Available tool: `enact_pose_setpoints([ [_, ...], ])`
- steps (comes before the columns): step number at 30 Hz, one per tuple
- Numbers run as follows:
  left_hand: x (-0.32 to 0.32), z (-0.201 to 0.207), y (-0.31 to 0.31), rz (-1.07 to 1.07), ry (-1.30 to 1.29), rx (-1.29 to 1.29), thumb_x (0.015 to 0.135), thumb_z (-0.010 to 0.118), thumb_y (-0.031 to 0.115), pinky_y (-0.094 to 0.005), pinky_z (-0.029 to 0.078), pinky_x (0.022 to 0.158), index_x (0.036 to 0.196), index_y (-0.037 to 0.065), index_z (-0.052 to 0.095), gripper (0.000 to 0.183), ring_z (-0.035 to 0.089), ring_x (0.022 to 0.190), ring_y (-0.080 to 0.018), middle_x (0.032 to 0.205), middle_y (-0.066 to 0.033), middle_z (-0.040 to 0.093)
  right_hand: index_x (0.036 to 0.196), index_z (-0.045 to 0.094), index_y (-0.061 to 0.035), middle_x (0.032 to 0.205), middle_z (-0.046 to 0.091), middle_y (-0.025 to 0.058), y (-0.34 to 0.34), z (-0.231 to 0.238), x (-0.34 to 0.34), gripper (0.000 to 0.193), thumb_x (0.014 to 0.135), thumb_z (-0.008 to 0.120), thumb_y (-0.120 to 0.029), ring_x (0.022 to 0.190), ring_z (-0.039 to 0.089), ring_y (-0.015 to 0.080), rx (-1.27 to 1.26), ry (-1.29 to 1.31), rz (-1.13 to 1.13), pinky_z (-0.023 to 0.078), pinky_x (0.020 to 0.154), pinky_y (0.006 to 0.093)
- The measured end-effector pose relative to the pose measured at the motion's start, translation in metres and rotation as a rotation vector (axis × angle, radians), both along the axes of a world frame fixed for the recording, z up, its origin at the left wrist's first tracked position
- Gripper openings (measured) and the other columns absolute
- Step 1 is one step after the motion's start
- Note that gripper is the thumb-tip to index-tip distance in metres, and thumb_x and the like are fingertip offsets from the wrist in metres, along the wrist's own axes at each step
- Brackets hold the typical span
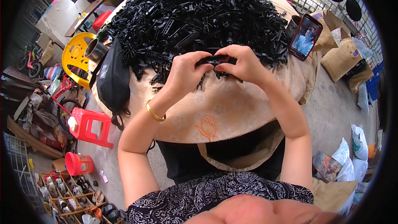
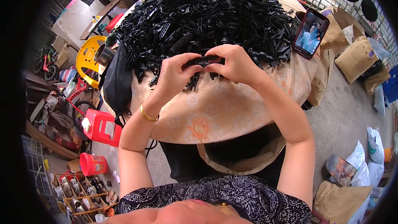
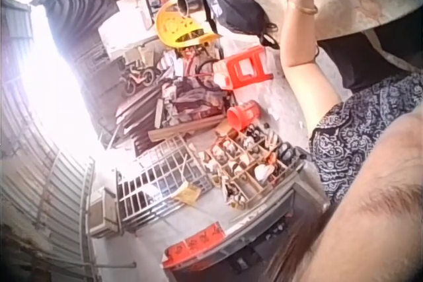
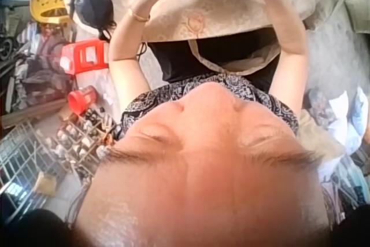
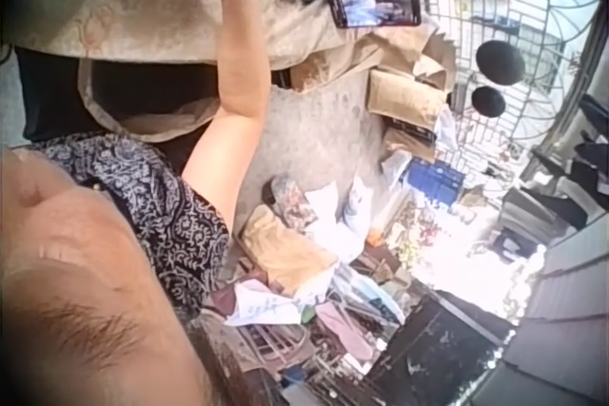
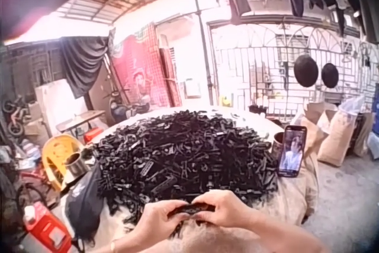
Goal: The person assembles small black plastic components by picking pieces from a large pile, fitting them together by hand, and stacking the assembled parts on the table.
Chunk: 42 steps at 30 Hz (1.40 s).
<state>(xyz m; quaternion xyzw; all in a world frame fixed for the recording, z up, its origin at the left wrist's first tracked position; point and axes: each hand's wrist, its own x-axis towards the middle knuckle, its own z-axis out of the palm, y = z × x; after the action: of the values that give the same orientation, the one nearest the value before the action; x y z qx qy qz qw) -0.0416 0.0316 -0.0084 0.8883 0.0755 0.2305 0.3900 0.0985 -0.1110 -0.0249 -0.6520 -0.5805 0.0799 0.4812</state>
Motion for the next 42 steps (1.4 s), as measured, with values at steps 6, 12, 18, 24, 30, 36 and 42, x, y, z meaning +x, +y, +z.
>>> enact_pose_setpoints([
  [6,0.002,-0.002,0.000,-0.057,-0.099,0.077,0.072,0.070,0.003,-0.0277,0.049,0.061,0.101,-0.001,0.064,0.030,0.064,0.067,-0.0197,0.082,-0.0156,0.066,0.090,0.065,-0.0020,0.074,0.063,0.0128,-0.002,0.003,-0.004,0.023,0.070,0.074,-0.011,0.066,0.061,0.0234,0.123,-0.206,-0.069,0.048,0.061,0.0313],
  [12,0.002,0.001,0.004,-0.110,0.071,-0.149,0.074,0.069,0.004,-0.0257,0.048,0.061,0.100,0.000,0.065,0.028,0.062,0.067,-0.0123,0.076,-0.0157,0.064,0.091,0.065,-0.0005,0.077,0.065,0.0072,-0.003,0.002,0.008,0.021,0.077,0.070,-0.014,0.069,0.060,0.0137,-0.023,0.061,0.043,0.048,0.064,0.0262],
  [18,-0.002,-0.013,-0.014,-0.440,0.051,0.336,0.068,0.074,0.015,-0.0332,0.047,0.063,0.088,0.004,0.068,0.024,0.055,0.069,-0.0234,0.075,-0.0083,0.060,0.093,0.066,-0.0038,0.081,0.064,0.0068,-0.005,0.003,0.015,0.024,0.074,0.072,-0.017,0.074,0.060,0.0158,-0.081,-0.201,-0.096,0.048,0.067,0.0270],
  [24,0.019,-0.004,0.026,0.372,-0.290,0.589,0.073,0.070,0.015,-0.0361,0.045,0.073,0.081,0.004,0.065,0.015,0.053,0.084,-0.0282,0.085,-0.0108,0.058,0.080,0.066,-0.0075,0.081,0.061,0.0065,0.008,-0.015,-0.004,0.020,0.068,0.072,-0.022,0.077,0.058,0.0259,-0.009,-0.541,-0.127,0.049,0.067,0.0343],
  [30,0.027,-0.010,0.047,0.327,-0.248,0.697,0.074,0.069,0.013,-0.0359,0.044,0.080,0.091,0.003,0.063,0.021,0.052,0.090,-0.0281,0.089,-0.0098,0.058,0.078,0.063,-0.0060,0.078,0.059,0.0063,0.008,-0.012,-0.008,0.014,0.067,0.069,-0.012,0.075,0.057,0.0254,-0.022,-0.703,-0.131,0.049,0.065,0.0342],
  [36,0.019,-0.001,0.020,0.150,-0.248,0.116,0.075,0.067,0.005,-0.0325,0.049,0.066,0.098,0.002,0.060,0.025,0.061,0.071,-0.0259,0.080,-0.0130,0.063,0.101,0.060,-0.0033,0.075,0.059,0.0034,-0.001,0.007,-0.006,0.026,0.077,0.067,-0.004,0.068,0.057,0.0117,0.197,0.070,-0.207,0.048,0.060,0.0266],
  [42,0.019,-0.019,0.005,-0.020,0.022,-0.286,0.081,0.064,0.002,-0.0208,0.048,0.069,0.113,0.000,0.058,0.033,0.059,0.078,-0.0077,0.088,-0.0036,0.064,0.113,0.054,-0.0004,0.083,0.060,0.0032,0.000,0.012,-0.003,0.033,0.082,0.063,0.000,0.069,0.060,0.0093,0.263,0.570,0.004,0.053,0.063,0.0216],
])
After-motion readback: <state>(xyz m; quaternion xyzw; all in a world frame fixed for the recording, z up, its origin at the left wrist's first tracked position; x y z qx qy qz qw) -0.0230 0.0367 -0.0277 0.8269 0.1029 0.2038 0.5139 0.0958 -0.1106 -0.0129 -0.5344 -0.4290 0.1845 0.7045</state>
